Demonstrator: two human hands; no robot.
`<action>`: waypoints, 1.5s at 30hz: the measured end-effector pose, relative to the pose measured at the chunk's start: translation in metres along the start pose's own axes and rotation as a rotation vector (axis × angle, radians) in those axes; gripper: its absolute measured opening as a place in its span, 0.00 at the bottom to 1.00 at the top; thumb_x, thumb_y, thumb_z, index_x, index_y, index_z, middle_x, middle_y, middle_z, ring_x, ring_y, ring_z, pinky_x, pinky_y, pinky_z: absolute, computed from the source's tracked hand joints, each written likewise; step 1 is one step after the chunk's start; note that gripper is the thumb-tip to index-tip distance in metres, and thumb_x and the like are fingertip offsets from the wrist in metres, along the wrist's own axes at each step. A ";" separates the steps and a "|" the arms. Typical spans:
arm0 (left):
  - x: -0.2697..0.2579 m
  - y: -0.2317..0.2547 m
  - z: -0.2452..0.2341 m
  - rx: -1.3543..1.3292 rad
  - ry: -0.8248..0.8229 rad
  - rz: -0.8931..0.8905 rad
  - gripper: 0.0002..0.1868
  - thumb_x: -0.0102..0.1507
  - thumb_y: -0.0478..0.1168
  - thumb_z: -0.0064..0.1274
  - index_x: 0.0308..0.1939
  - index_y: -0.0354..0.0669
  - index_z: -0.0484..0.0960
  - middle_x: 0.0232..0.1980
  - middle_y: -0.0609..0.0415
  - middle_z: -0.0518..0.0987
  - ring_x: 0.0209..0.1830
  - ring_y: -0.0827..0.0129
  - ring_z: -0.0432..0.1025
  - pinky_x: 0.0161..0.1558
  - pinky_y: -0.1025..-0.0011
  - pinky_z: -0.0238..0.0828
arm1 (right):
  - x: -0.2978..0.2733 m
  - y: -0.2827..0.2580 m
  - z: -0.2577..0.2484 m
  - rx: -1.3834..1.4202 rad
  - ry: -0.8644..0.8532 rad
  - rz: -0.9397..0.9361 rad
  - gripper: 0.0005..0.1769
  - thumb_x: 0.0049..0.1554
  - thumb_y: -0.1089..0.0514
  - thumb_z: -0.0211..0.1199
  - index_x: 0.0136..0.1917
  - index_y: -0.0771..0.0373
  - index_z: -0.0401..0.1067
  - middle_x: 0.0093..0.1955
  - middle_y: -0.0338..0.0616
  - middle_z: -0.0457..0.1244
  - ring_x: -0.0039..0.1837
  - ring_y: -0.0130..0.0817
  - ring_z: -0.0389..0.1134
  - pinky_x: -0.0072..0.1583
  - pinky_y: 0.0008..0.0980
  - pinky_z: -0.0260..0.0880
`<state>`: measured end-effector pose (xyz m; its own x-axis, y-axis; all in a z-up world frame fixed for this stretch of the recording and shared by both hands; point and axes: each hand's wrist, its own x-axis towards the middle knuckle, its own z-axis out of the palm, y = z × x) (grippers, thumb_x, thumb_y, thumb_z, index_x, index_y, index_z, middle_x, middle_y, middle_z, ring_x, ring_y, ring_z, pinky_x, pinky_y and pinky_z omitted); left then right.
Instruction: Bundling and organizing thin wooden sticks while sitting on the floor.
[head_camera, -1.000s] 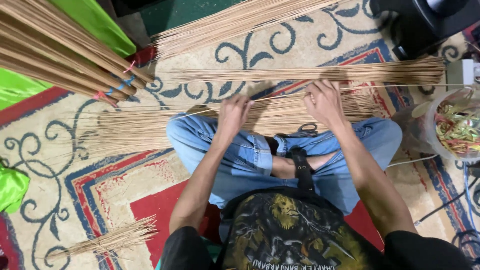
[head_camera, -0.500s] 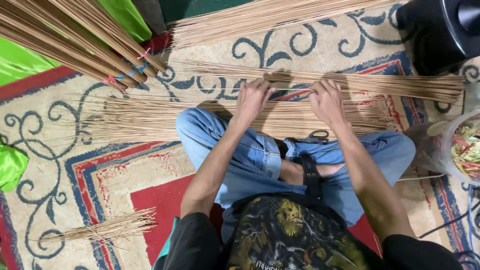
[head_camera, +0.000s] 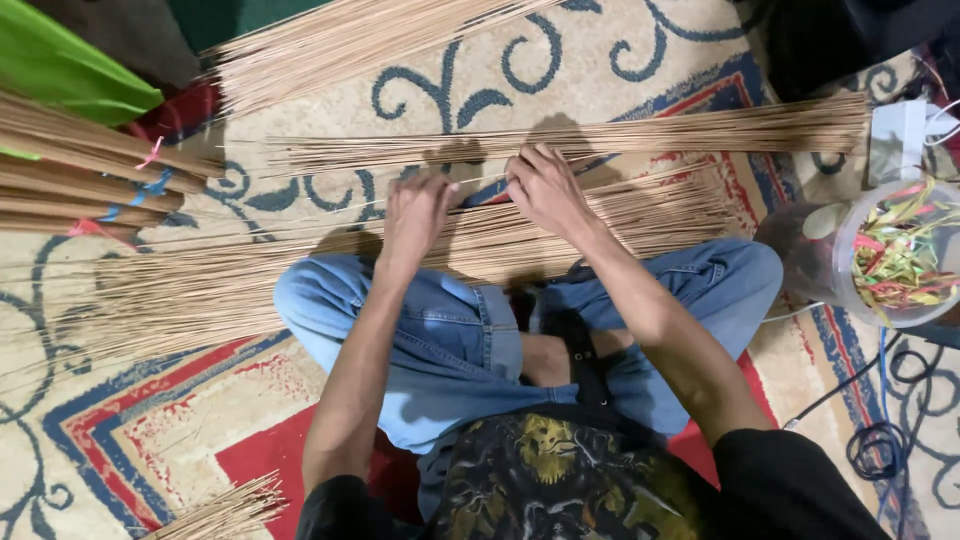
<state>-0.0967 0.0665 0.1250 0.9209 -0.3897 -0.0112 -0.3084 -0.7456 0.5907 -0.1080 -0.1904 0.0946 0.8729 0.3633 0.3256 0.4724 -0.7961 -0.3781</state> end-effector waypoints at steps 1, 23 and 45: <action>0.003 -0.008 -0.004 -0.004 -0.013 0.000 0.13 0.73 0.53 0.46 0.45 0.56 0.82 0.39 0.54 0.82 0.47 0.54 0.79 0.61 0.49 0.63 | -0.003 0.015 0.003 0.002 -0.006 0.012 0.03 0.57 0.58 0.58 0.41 0.56 0.70 0.40 0.42 0.60 0.47 0.46 0.64 0.49 0.43 0.64; 0.047 -0.063 -0.006 0.016 0.128 0.014 0.08 0.70 0.51 0.53 0.42 0.55 0.83 0.36 0.58 0.76 0.42 0.58 0.76 0.56 0.53 0.63 | 0.035 0.035 0.040 0.115 -0.042 -0.004 0.04 0.62 0.62 0.58 0.51 0.61 0.73 0.39 0.48 0.60 0.46 0.50 0.65 0.51 0.46 0.65; 0.045 -0.122 0.024 0.105 0.302 -0.185 0.07 0.61 0.47 0.62 0.40 0.59 0.80 0.41 0.62 0.76 0.52 0.67 0.68 0.62 0.55 0.56 | 0.025 0.031 0.054 -0.030 0.034 0.146 0.06 0.62 0.64 0.67 0.53 0.58 0.78 0.49 0.42 0.61 0.55 0.46 0.64 0.57 0.43 0.63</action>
<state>-0.0234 0.1270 0.0336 0.9874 -0.0773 0.1381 -0.1382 -0.8462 0.5146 -0.0654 -0.1800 0.0445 0.9270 0.2266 0.2989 0.3368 -0.8537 -0.3973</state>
